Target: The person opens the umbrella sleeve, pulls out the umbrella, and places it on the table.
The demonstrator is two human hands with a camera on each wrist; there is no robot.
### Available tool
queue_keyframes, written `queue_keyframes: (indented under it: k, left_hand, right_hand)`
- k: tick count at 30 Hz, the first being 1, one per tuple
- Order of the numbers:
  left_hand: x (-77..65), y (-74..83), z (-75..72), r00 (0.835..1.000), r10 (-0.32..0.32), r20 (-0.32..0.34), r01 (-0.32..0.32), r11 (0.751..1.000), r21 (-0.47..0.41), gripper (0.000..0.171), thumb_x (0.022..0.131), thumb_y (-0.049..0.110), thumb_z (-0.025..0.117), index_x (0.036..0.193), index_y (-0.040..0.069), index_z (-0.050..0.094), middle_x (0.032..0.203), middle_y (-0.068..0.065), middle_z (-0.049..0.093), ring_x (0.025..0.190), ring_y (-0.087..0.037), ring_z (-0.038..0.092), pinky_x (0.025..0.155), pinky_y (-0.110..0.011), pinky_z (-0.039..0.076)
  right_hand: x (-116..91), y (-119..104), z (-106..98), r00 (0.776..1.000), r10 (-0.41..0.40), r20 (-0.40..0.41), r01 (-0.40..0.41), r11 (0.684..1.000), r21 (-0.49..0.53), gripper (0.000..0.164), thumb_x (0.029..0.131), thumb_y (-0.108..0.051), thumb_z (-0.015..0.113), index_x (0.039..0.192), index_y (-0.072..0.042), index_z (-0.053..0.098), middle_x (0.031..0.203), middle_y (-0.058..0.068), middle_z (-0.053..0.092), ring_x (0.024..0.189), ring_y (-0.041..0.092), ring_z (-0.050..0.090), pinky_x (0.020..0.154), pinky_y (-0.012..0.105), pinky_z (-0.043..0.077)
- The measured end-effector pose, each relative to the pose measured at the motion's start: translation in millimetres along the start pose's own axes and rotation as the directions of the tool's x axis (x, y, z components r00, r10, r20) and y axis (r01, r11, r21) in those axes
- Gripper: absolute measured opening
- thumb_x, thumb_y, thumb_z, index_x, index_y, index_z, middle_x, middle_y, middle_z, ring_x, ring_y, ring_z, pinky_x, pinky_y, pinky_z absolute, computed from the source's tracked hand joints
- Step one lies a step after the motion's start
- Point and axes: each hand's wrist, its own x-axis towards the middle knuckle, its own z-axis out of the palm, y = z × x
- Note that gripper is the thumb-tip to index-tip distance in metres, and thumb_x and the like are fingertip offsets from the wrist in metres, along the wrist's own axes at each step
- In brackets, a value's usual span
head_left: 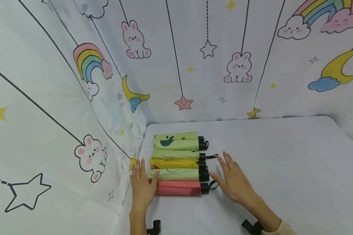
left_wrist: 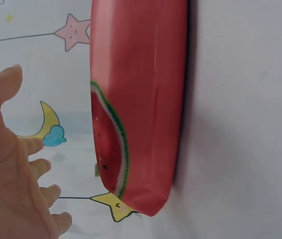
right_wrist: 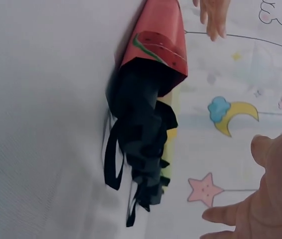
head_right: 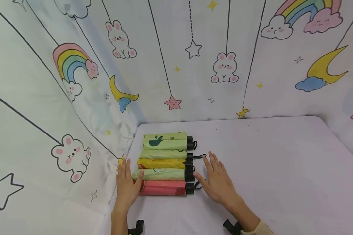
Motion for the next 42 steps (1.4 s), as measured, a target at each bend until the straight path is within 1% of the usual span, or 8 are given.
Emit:
queue_keyframes:
  k: [6,10,14,19,29,32,37,42]
  left_hand:
    - [-5.9,-6.3,1.6,0.999,-0.039,-0.002,0.039,0.998,-0.053,0.085,0.105,0.054,0.055,0.167,0.010,0.017,0.174,-0.016,0.009,0.156,-0.050,0.008,0.120,-0.075,0.009]
    - [-8.9,-7.3,0.1,0.998,-0.056,-0.026,0.053,0.994,-0.092,0.083,0.106,0.047,0.058,0.166,0.005,0.020,0.171,-0.021,0.015,0.154,-0.053,0.012,0.118,-0.077,0.012]
    - [-11.6,-8.1,-0.3,0.994,-0.110,0.006,0.110,0.986,-0.126,0.081,0.107,0.044,0.056,0.165,0.003,0.018,0.171,-0.023,0.015,0.155,-0.051,0.011,0.120,-0.075,0.013]
    - [-16.6,-9.5,0.8,0.978,-0.192,0.075,0.204,0.958,-0.200,0.079,0.109,0.041,0.053,0.166,0.004,0.014,0.172,-0.022,0.009,0.157,-0.046,0.007,0.123,-0.069,0.012]
    - [-24.5,-10.3,6.9,0.956,-0.270,0.113,0.292,0.904,-0.311,0.070,0.111,0.029,0.052,0.166,0.006,0.016,0.171,-0.023,0.015,0.157,-0.043,0.012,0.125,-0.066,0.015]
    - [-27.0,-9.3,8.6,0.948,-0.303,0.096,0.317,0.877,-0.361,0.067,0.110,0.021,0.054,0.165,0.006,0.020,0.169,-0.025,0.020,0.156,-0.045,0.018,0.123,-0.066,0.019]
    - [-31.4,-5.2,8.9,0.926,-0.376,0.027,0.336,0.793,-0.509,0.060,0.106,0.006,0.057,0.161,0.003,0.032,0.163,-0.026,0.033,0.149,-0.049,0.034,0.121,-0.062,0.030]
    - [-34.8,-3.1,9.2,0.896,-0.443,-0.044,0.339,0.744,-0.575,0.054,0.102,-0.003,0.058,0.153,0.000,0.042,0.153,-0.026,0.047,0.139,-0.047,0.050,0.114,-0.045,0.046]
  right_hand:
    - [-4.8,-3.6,6.7,1.000,0.029,0.002,-0.029,0.999,0.035,0.085,0.105,-0.067,0.041,0.163,-0.007,0.032,0.172,0.018,0.017,0.157,0.043,0.020,0.123,0.064,0.025]
    - [-7.4,-7.1,10.3,0.999,0.046,0.000,-0.046,0.996,0.078,0.085,0.104,-0.068,0.041,0.164,-0.009,0.031,0.172,0.018,0.020,0.155,0.044,0.026,0.118,0.067,0.033]
    - [-9.0,-11.4,13.2,0.998,0.067,0.008,-0.068,0.991,0.117,0.083,0.104,-0.068,0.044,0.164,-0.011,0.032,0.170,0.019,0.024,0.149,0.046,0.036,0.108,0.070,0.042]
    - [-11.7,-16.7,16.9,0.995,0.095,0.035,-0.099,0.980,0.171,0.082,0.102,-0.068,0.049,0.161,-0.012,0.038,0.166,0.021,0.031,0.145,0.048,0.041,0.107,0.072,0.042]
    - [-16.3,-20.9,22.0,0.995,0.100,0.008,-0.099,0.970,0.221,0.069,0.099,-0.056,0.066,0.141,-0.002,0.062,0.147,0.020,0.057,0.136,0.042,0.053,0.109,0.063,0.045]
    - [-16.1,-20.6,22.8,0.995,0.099,-0.002,-0.096,0.973,0.212,0.061,0.097,-0.048,0.072,0.136,-0.001,0.065,0.141,0.018,0.061,0.132,0.040,0.057,0.107,0.061,0.047]
    - [-15.9,-19.5,24.7,0.995,0.096,-0.010,-0.091,0.972,0.215,0.051,0.094,-0.040,0.079,0.128,-0.002,0.071,0.130,0.013,0.068,0.124,0.035,0.064,0.103,0.057,0.052]
    - [-17.0,-20.8,29.0,0.991,0.128,0.026,-0.131,0.961,0.246,0.046,0.089,-0.035,0.084,0.122,-0.004,0.074,0.122,0.010,0.071,0.116,0.032,0.067,0.099,0.053,0.055]
